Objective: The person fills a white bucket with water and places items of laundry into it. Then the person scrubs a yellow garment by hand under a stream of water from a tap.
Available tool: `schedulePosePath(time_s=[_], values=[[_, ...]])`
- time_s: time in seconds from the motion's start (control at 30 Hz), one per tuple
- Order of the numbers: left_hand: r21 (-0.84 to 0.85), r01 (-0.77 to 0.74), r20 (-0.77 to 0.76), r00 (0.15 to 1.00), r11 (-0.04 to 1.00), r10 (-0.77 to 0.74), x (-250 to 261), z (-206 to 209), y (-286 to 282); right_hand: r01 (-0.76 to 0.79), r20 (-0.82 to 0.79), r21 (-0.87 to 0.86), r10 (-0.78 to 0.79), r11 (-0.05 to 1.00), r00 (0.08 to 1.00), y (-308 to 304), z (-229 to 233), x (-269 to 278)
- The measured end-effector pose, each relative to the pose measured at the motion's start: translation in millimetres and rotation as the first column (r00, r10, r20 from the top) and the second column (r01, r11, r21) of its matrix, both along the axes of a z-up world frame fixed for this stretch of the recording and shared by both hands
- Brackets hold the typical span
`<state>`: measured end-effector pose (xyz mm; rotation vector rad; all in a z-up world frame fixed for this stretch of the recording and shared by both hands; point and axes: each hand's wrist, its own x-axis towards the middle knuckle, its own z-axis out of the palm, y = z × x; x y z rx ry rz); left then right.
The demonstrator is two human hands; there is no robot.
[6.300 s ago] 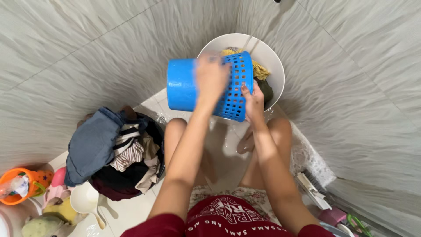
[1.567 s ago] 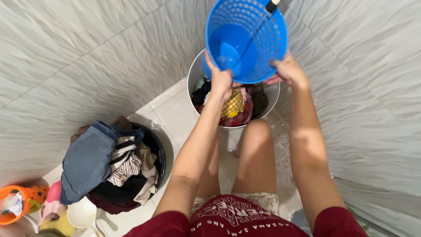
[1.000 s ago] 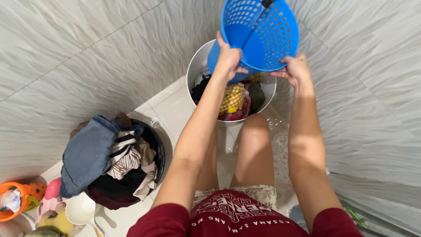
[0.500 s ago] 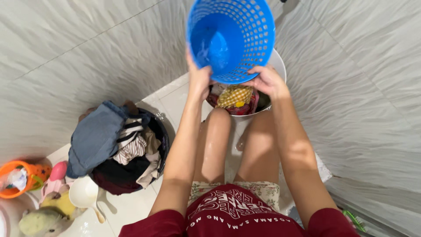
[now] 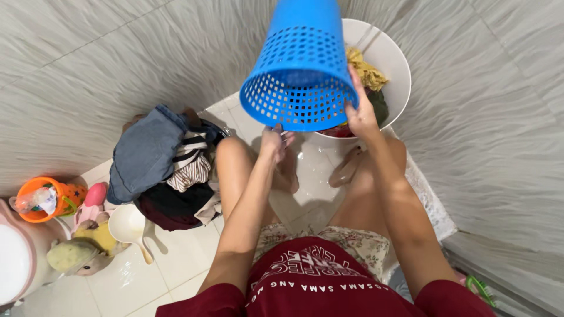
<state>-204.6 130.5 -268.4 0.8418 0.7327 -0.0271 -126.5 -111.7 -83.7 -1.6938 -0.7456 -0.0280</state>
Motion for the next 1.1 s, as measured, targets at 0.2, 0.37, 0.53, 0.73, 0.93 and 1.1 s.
schedulePosePath(time_s=[0.2,0.37,0.53,0.73,0.93,1.1], values=[[0.175,0.118,-0.004,0.993,0.977,-0.119,2,-54,-4,0.068,0.083,-0.202,-0.053,0.977,0.995,6,0,-18],[0.049,0.120,-0.115,0.987,0.992,-0.113,4,-61,-2,-0.010,0.237,-0.188,0.056,0.982,0.970,12,2,-26],[-0.031,0.243,-0.221,0.944,0.969,-0.244,1,-65,0,-0.012,0.325,-0.199,0.077,0.980,0.943,15,-7,-36],[-0.109,0.186,-0.266,0.941,0.976,-0.209,-1,-68,-9,0.003,0.284,-0.234,0.066,0.972,0.956,14,-18,-40],[-0.170,-0.118,-0.180,0.980,0.978,0.087,1,-68,-16,0.005,0.341,-0.189,0.061,0.982,0.938,29,-16,-37],[-0.323,-0.577,-0.077,0.806,0.750,0.587,-6,-65,-19,-0.174,-0.018,-0.156,0.173,0.972,0.985,66,-3,-25]])
